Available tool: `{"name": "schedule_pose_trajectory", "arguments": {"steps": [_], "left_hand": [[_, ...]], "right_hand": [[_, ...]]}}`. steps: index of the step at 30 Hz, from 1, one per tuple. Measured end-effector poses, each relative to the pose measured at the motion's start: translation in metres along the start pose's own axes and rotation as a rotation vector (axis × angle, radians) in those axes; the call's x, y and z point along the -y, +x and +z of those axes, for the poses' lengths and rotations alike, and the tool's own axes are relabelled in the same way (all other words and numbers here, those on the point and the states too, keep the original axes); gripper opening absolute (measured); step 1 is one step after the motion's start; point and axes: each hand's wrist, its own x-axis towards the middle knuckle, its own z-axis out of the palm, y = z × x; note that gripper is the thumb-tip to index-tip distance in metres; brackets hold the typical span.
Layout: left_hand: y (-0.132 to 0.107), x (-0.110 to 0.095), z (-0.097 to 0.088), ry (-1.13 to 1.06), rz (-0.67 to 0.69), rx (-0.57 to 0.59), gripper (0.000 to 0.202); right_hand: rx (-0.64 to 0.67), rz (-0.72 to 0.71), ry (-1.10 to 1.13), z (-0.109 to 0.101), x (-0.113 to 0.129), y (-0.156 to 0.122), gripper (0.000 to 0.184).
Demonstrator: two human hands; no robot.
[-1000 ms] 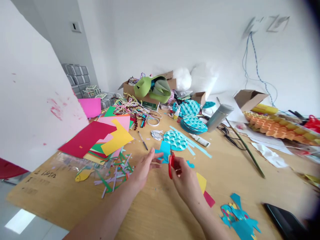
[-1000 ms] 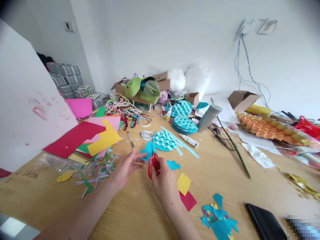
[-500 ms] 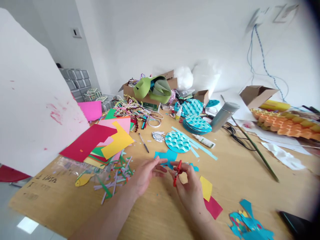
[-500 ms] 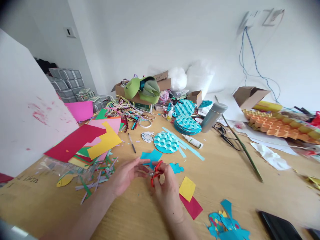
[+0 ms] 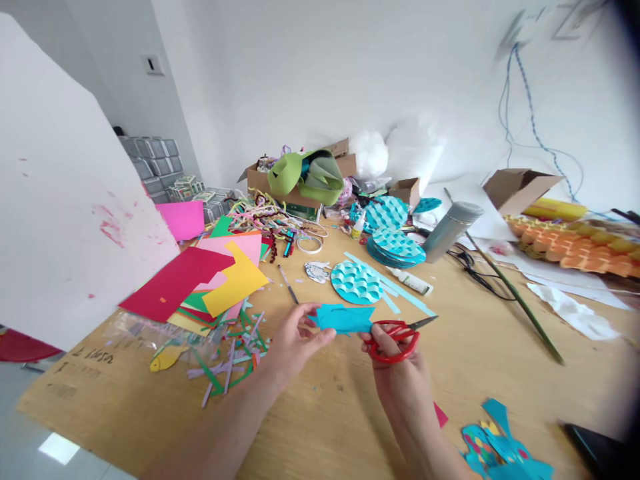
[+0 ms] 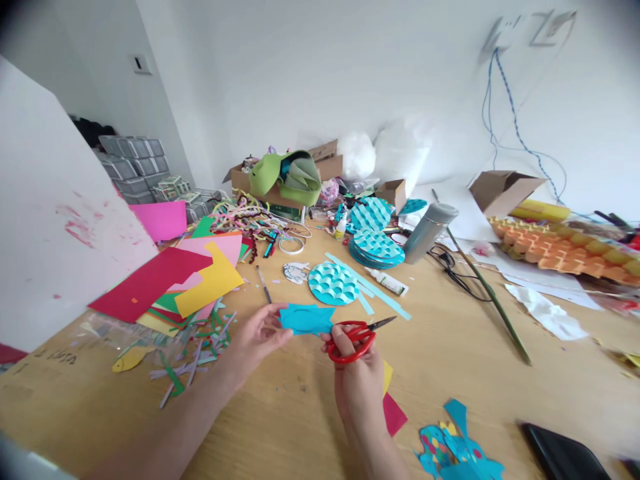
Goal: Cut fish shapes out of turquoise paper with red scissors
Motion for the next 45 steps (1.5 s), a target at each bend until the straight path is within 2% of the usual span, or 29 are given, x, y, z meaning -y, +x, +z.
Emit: {"name": "schedule_pose_trajectory", "arguments": {"steps": [2,4,10,15,17,20,22,24,28,32,36,39,45], "left_hand": [[0.000,0.001,0.001,-0.033,-0.049,0.090,0.036],[0.000,0.002,0.001,-0.064,-0.073,0.121,0.028],[0.002,0.002,-0.001,-0.138,-0.075,0.044,0.021],[0.002,0.000,-0.002,-0.151,-0.068,0.040,0.021],[0.001,0.001,-0.003,-0.097,-0.086,0.078,0.021],[0.000,0.004,-0.003,0.064,-0.134,0.209,0.023],[-0.001,0.006,-0.002,0.201,-0.114,0.289,0.021],[-0.002,0.008,-0.001,0.329,-0.047,0.290,0.017],[-0.001,0.009,-0.001,0.450,0.079,0.195,0.019],[0.001,0.009,-0.005,0.343,-0.009,0.233,0.019],[0.004,0.005,-0.009,0.039,-0.146,0.175,0.028],[0.003,0.000,-0.010,-0.179,-0.174,0.142,0.032],[0.000,-0.002,-0.004,-0.221,-0.191,0.199,0.036]], "right_hand": [[0.028,0.041,0.014,-0.001,-0.003,0.000,0.026],[0.054,0.057,0.000,-0.002,-0.005,-0.001,0.026],[0.135,0.053,-0.164,-0.003,-0.009,-0.005,0.035],[0.110,0.038,-0.191,-0.003,-0.010,-0.005,0.038],[0.084,0.012,-0.175,-0.004,-0.009,-0.003,0.037],[0.039,-0.041,-0.175,-0.007,-0.008,0.001,0.037],[0.027,-0.061,-0.192,-0.008,-0.008,0.003,0.036],[0.030,-0.067,-0.208,-0.008,-0.007,0.002,0.036],[0.078,-0.080,-0.265,-0.003,-0.004,-0.005,0.037],[0.122,-0.110,-0.340,0.000,-0.001,-0.011,0.035],[0.221,-0.106,-0.372,0.000,0.000,-0.015,0.037],[0.290,-0.060,-0.346,0.003,-0.002,-0.019,0.037],[0.261,0.018,-0.324,0.009,-0.006,-0.024,0.035]]}}
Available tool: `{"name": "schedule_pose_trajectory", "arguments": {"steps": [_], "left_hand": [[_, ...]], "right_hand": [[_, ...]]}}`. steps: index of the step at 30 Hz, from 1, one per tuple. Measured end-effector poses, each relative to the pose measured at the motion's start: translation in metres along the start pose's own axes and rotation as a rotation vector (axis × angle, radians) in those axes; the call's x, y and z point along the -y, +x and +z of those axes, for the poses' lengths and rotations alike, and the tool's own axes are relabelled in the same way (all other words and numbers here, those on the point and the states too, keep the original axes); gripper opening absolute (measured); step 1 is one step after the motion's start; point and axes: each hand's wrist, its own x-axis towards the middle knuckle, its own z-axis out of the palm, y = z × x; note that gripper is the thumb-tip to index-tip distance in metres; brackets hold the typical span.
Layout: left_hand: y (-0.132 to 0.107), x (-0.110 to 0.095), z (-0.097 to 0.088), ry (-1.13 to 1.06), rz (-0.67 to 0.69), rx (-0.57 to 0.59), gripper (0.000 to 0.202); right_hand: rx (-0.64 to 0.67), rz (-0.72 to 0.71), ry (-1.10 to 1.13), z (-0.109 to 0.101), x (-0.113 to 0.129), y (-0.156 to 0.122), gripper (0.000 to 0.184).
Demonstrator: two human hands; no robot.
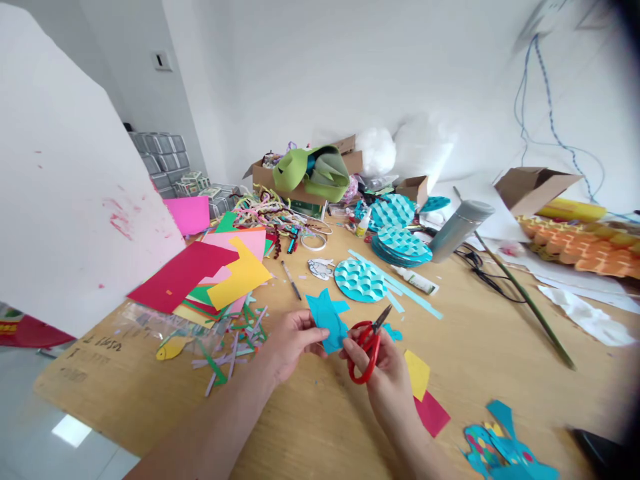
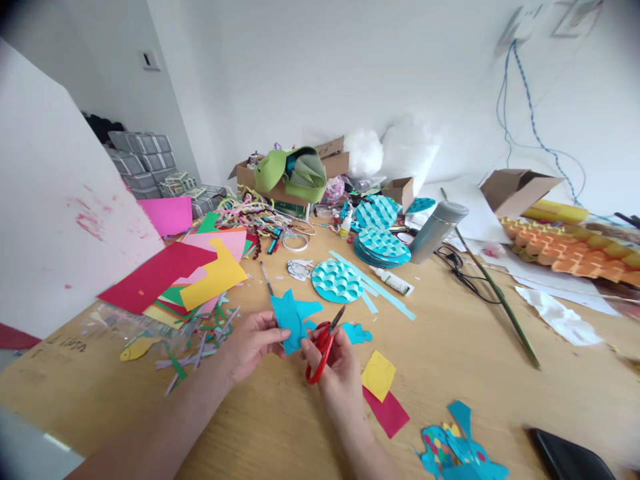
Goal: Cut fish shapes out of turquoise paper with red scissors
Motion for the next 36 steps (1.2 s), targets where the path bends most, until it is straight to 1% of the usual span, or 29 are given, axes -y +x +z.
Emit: {"name": "schedule_pose_trajectory", "arguments": {"steps": [5,7,9,11,13,15,17,22,25,29,36], "left_hand": [[-0.003,0.003,0.004,0.075,-0.054,0.110,0.039],[-0.003,0.003,0.004,0.101,-0.047,0.091,0.038],[-0.003,0.002,0.003,0.085,-0.011,0.022,0.035],[-0.001,0.001,0.001,0.031,0.018,-0.040,0.032],[0.000,-0.001,0.000,-0.033,0.026,-0.082,0.031],[0.000,-0.003,0.000,-0.084,0.035,-0.102,0.032],[0.000,-0.005,0.000,-0.112,0.046,-0.108,0.032],[-0.001,-0.004,0.001,-0.090,0.054,-0.085,0.031],[-0.001,-0.002,0.000,-0.066,0.054,-0.065,0.027],[-0.001,0.000,0.000,-0.060,0.050,-0.065,0.025],[-0.003,-0.004,0.006,-0.052,0.038,-0.063,0.022]], "right_hand": [[-0.014,0.022,0.001,0.000,0.002,0.000,0.036],[-0.009,0.027,-0.051,-0.001,0.003,-0.001,0.036],[0.020,0.023,-0.107,-0.001,0.003,-0.002,0.037],[0.105,0.002,-0.144,-0.001,0.003,-0.004,0.039],[0.235,-0.013,-0.186,0.000,0.003,-0.006,0.042],[0.342,0.013,-0.235,0.001,0.002,-0.007,0.045],[0.389,0.060,-0.274,0.002,0.001,-0.009,0.046],[0.430,0.118,-0.343,0.005,0.000,-0.012,0.049],[0.441,0.133,-0.330,0.005,-0.001,-0.013,0.050],[0.443,0.161,-0.325,0.004,-0.002,-0.014,0.050],[0.457,0.187,-0.353,0.003,-0.002,-0.013,0.052]]}}
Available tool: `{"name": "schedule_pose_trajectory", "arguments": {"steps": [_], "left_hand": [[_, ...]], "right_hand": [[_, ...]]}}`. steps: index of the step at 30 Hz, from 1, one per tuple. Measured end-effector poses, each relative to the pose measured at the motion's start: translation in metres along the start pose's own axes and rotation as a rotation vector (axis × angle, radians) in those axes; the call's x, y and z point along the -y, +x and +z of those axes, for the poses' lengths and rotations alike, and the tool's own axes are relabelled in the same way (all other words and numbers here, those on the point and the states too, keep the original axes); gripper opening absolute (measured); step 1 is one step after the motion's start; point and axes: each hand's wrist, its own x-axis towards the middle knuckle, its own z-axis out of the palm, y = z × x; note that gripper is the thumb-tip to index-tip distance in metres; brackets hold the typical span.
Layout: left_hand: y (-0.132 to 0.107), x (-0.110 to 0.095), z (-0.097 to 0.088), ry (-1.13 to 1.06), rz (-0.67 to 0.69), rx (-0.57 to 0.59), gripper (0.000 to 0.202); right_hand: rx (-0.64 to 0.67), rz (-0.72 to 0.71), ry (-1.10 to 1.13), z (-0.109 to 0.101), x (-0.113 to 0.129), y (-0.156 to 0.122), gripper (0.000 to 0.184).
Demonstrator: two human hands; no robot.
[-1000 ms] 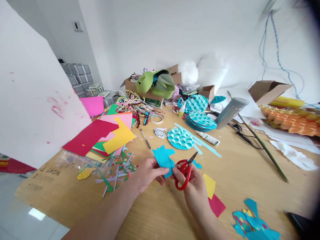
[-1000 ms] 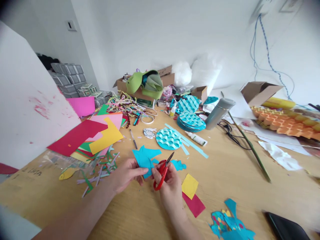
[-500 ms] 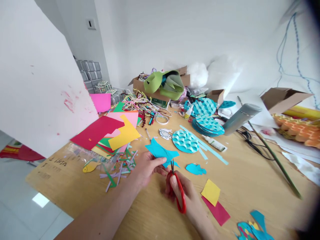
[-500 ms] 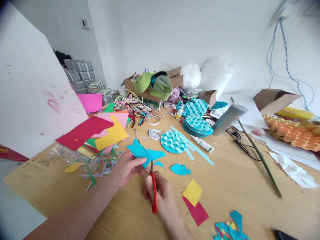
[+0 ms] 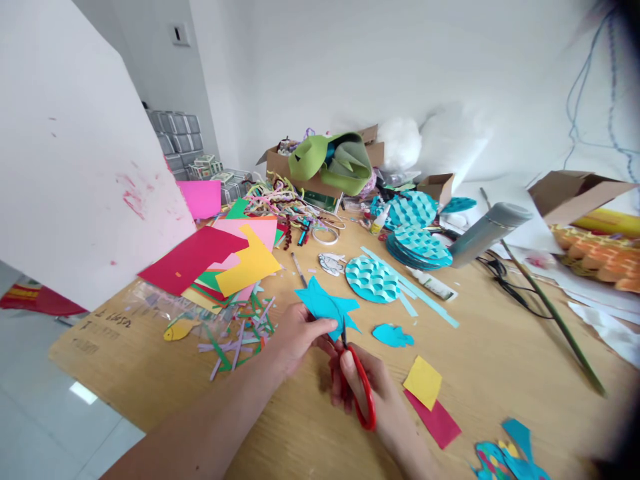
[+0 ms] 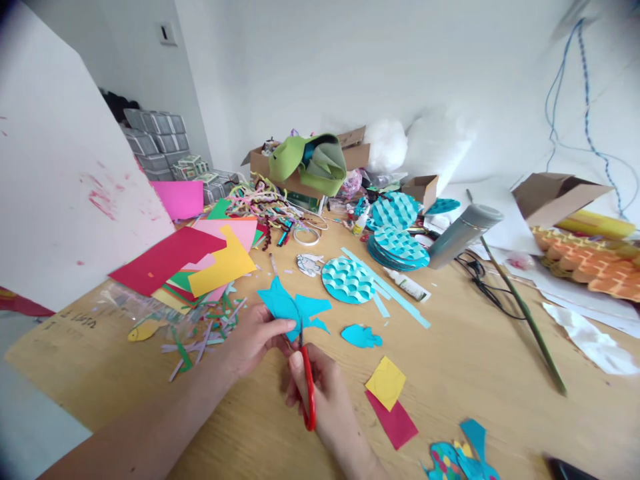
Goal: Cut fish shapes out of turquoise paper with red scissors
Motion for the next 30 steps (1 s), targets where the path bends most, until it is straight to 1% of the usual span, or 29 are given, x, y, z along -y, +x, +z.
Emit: {"name": "schedule_pose_trajectory", "arguments": {"steps": [8,20,24,30], "left_hand": [[-0.0007,0.0018,0.0013,0.002,-0.009,0.006,0.021],[0.0003,0.0020,-0.0001,0.057,-0.017,0.020,0.021],[0.0006,0.0027,-0.0009,0.064,-0.010,0.028,0.020],[-0.0003,0.0018,0.0003,0.065,-0.002,0.030,0.017]], "right_hand": [[-0.021,0.003,0.021,0.0002,0.0001,0.0005,0.053],[0.009,-0.003,0.038,-0.0005,0.0017,-0.0004,0.052],[0.009,0.001,0.007,-0.0004,0.0020,-0.0006,0.053],[-0.024,-0.041,-0.040,-0.0006,0.0037,-0.0012,0.050]]}}
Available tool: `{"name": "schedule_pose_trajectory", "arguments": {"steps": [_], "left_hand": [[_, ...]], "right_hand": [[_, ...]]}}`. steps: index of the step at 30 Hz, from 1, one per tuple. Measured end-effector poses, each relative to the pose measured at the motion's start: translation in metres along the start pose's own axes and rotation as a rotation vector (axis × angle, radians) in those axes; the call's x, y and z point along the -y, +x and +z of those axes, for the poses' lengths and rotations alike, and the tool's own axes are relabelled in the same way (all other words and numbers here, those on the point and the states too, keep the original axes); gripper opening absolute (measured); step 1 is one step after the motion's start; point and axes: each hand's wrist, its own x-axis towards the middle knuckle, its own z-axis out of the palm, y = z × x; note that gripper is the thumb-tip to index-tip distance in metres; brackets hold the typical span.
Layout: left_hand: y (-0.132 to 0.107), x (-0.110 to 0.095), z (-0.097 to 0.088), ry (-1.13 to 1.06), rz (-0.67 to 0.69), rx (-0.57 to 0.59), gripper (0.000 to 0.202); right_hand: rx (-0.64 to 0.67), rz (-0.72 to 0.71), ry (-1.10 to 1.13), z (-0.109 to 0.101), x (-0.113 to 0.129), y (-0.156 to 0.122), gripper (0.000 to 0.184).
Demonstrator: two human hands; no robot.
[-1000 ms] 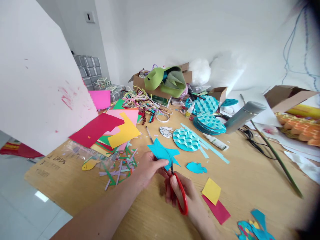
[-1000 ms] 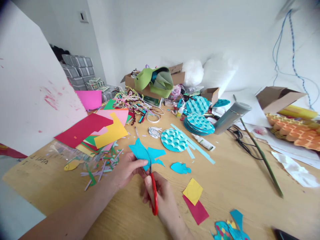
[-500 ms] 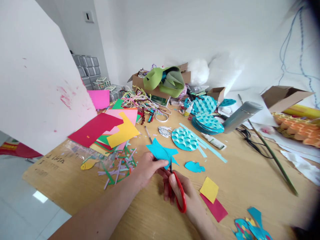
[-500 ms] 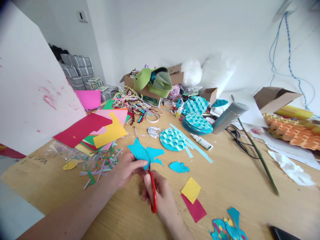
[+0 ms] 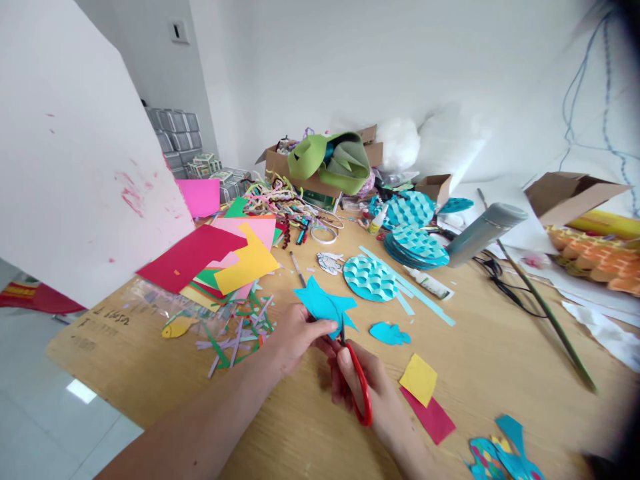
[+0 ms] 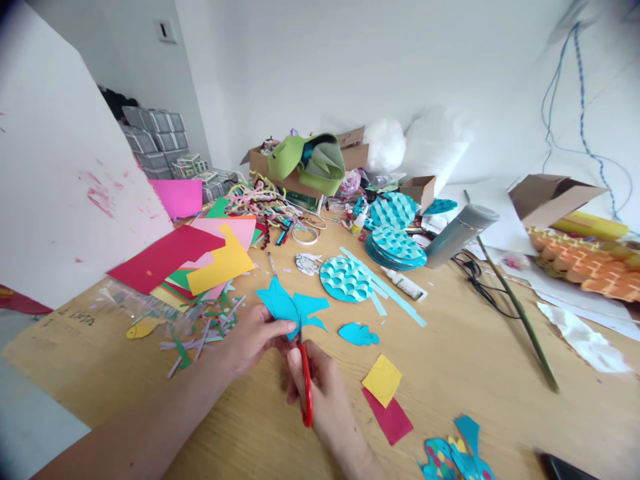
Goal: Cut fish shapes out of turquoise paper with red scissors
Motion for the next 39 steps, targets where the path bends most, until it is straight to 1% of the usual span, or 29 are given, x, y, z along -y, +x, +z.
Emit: {"name": "schedule_pose_trajectory", "arguments": {"steps": [8,20,30,39], "left_hand": [[-0.0009,-0.0007,0.0008,-0.025,-0.014,0.011,0.019],[0.0004,-0.0003,-0.0006,-0.117,-0.055,0.028,0.023],[0.0002,-0.0016,-0.0002,-0.126,-0.071,0.029,0.027],[0.0005,-0.0012,-0.0002,-0.131,-0.072,0.034,0.027]], "right_hand": [[0.000,-0.014,-0.057,-0.0010,0.0028,0.0007,0.052],[0.006,0.027,0.048,0.0009,-0.0020,-0.0006,0.053],[0.043,0.041,0.044,-0.0008,-0.0003,0.0000,0.054],[0.024,0.074,0.042,-0.0005,-0.0026,0.0007,0.055]]}}
